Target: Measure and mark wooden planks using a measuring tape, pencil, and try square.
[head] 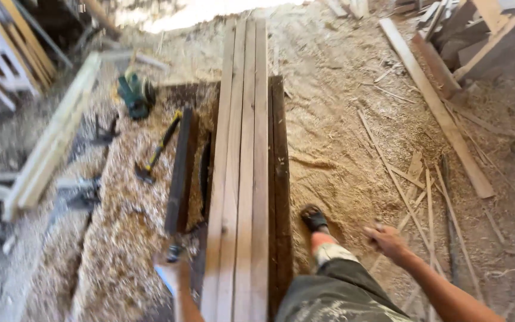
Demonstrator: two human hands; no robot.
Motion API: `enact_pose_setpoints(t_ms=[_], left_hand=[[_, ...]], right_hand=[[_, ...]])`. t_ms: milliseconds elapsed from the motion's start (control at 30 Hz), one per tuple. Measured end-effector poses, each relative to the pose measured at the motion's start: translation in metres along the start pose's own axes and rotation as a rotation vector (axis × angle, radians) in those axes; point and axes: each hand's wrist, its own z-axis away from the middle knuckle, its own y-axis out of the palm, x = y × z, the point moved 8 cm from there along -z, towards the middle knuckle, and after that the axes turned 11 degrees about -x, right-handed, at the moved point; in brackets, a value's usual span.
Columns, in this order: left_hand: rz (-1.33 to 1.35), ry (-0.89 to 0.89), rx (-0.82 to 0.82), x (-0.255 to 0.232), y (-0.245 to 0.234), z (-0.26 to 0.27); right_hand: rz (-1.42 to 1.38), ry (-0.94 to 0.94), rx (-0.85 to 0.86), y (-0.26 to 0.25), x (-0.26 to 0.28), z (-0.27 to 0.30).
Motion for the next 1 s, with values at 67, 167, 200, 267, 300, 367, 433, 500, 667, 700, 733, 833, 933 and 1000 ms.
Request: enact_pose_setpoints(t_ms=[67, 167, 200, 267, 300, 367, 433, 500, 667, 700, 733, 833, 933, 1000], left_hand=[[0.269, -0.173, -0.004, -0.004, -0.036, 0.017], [0.722, -0.354, -0.022, -0.015, -0.09, 0.083], [0.898, -0.363, 0.004, -0.027, -0.104, 0.107], [0.876, -0.359, -0.111, -0.005, -0.125, 0.168], [0.847, -0.347, -0.15, 0.001, -0.131, 0.198], [0.902, -0.374, -0.259, 0.009, -0.115, 0.263], [0.959, -0.396, -0.363, -0.005, -0.092, 0.322], [0.919, -0.485, -0.442, -0.037, -0.051, 0.364], [0.701, -0.363, -0.43, -0.12, 0.009, 0.394], [0.573, -0.196, -0.351, -0.13, 0.014, 0.398], [0.572, -0.221, -0.407, -0.136, 0.009, 0.406], [0.834, -0.265, -0.171, -0.138, 0.025, 0.412], [1.23, -0.61, -0.426, -0.073, 0.018, 0.435], [1.254, -0.894, -0.423, -0.046, 0.014, 0.457]], right_hand=[[0.003, -0.017, 0.053, 0.031, 0.047, -0.003], [0.121, -0.078, 0.237, 0.098, 0.121, 0.009], [0.221, -0.126, 0.355, 0.132, 0.147, 0.017], [0.364, -0.277, 0.591, 0.188, 0.187, 0.039], [0.449, -0.416, 0.781, 0.217, 0.204, 0.06], [0.563, -0.414, 0.992, 0.242, 0.234, 0.1], [0.674, -0.406, 1.196, 0.262, 0.24, 0.135], [0.709, -0.313, 1.353, 0.278, 0.232, 0.154], [0.862, 0.065, 1.641, 0.263, 0.174, 0.164], [0.789, 0.257, 1.685, 0.26, 0.159, 0.166], [0.844, 0.277, 1.711, 0.252, 0.164, 0.174], [0.743, 0.068, 1.821, 0.257, 0.197, 0.199], [0.864, -0.086, 1.897, 0.252, 0.208, 0.223], [0.936, -0.63, 2.054, 0.247, 0.213, 0.253]])
